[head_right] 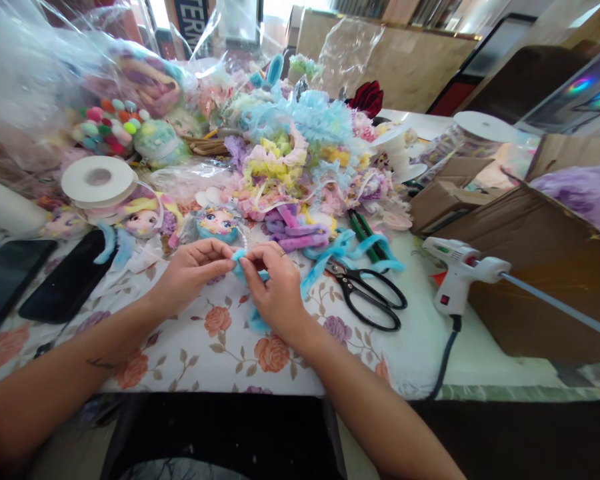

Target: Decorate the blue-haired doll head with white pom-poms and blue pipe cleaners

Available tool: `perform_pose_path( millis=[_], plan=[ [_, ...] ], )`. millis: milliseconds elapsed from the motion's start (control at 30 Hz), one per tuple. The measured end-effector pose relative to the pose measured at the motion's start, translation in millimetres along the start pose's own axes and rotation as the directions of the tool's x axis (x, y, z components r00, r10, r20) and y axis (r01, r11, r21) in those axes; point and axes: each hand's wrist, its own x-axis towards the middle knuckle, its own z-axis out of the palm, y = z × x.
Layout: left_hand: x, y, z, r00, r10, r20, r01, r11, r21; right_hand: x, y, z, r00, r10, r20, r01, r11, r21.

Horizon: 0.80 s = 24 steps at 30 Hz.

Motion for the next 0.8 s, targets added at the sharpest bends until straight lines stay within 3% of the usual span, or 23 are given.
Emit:
perform_pose_path(
  millis=[200, 533, 800],
  plan=[
    [1.0, -3.4, -1.6, 1.000, -0.009, 0.012, 0.009, 0.999, -0.034, 0.5, 0.7, -0.7, 1.000, 0.017, 0.017, -0.017, 1.000, 0.009],
    [-0.6, -0.5, 2.8, 1.000, -0.004, 0.018, 0.004, 1.000, -0.008, -2.2, 2.9, 2.0, 0.996, -0.087, 0.007, 0.087, 0.995, -0.053],
    [0.1, -2.4, 0.3, 1.000, 0.010, 0.015, -0.011, 1.000, 0.017, -0.2, -0.5, 0.2, 0.999, 0.042, -0.011, -0.043, 0.999, -0.008]
  ],
)
